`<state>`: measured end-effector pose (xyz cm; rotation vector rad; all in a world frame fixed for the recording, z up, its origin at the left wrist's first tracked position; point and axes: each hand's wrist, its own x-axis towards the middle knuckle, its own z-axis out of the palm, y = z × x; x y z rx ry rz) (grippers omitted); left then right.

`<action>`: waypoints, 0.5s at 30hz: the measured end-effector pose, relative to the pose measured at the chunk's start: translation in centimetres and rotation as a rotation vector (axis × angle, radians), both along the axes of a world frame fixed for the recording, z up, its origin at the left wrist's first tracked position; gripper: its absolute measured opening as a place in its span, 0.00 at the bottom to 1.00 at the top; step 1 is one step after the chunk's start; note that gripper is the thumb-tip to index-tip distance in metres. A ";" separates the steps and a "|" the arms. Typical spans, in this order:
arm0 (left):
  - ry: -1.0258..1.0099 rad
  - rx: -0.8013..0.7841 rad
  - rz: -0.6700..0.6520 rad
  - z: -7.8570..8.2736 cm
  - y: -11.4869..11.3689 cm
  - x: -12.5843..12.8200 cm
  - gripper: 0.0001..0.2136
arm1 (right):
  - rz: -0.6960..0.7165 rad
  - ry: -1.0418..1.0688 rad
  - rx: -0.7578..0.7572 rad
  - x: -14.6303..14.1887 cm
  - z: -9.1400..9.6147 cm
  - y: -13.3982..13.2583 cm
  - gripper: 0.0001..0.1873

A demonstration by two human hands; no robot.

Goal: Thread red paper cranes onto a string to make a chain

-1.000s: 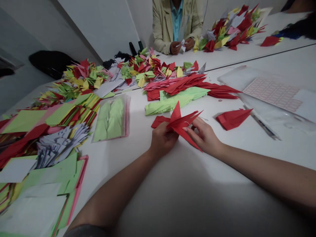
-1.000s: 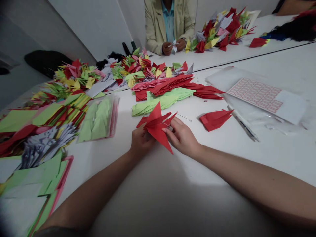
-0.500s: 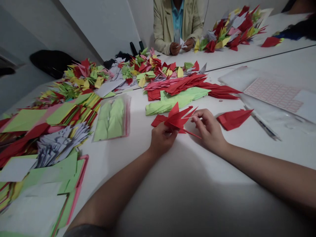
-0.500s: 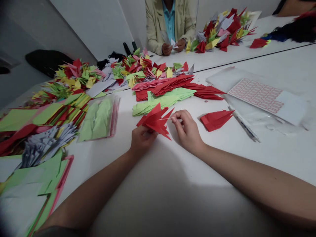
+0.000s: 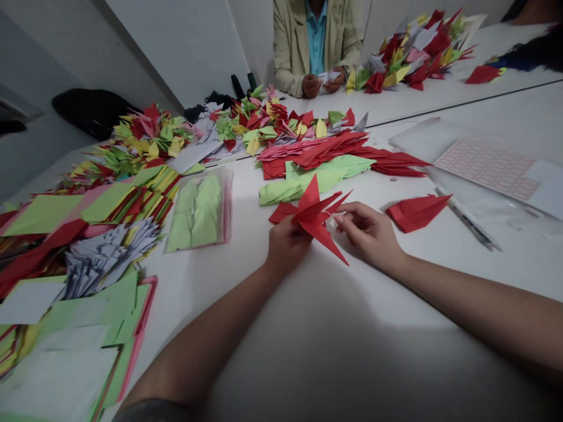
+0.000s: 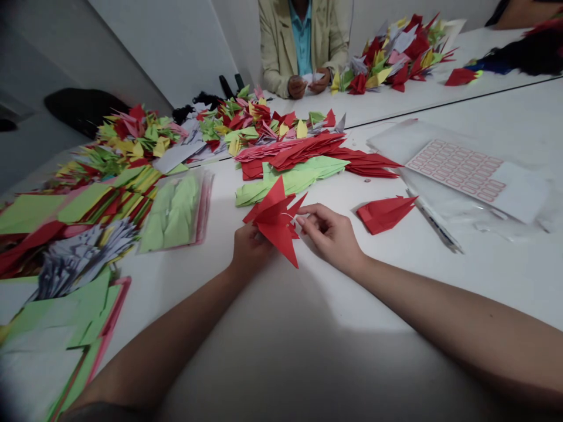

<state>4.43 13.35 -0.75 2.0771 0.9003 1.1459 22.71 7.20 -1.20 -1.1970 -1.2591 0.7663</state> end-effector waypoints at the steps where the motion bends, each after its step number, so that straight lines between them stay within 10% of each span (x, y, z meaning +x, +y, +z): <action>1: 0.009 0.009 -0.017 0.0 0.0 0.0 0.06 | -0.004 -0.033 0.012 0.0 -0.1 0.1 0.11; 15: 0.010 -0.070 -0.040 0.2 0.0 0.1 0.08 | 0.097 0.162 -0.165 0.2 0.0 0.3 0.16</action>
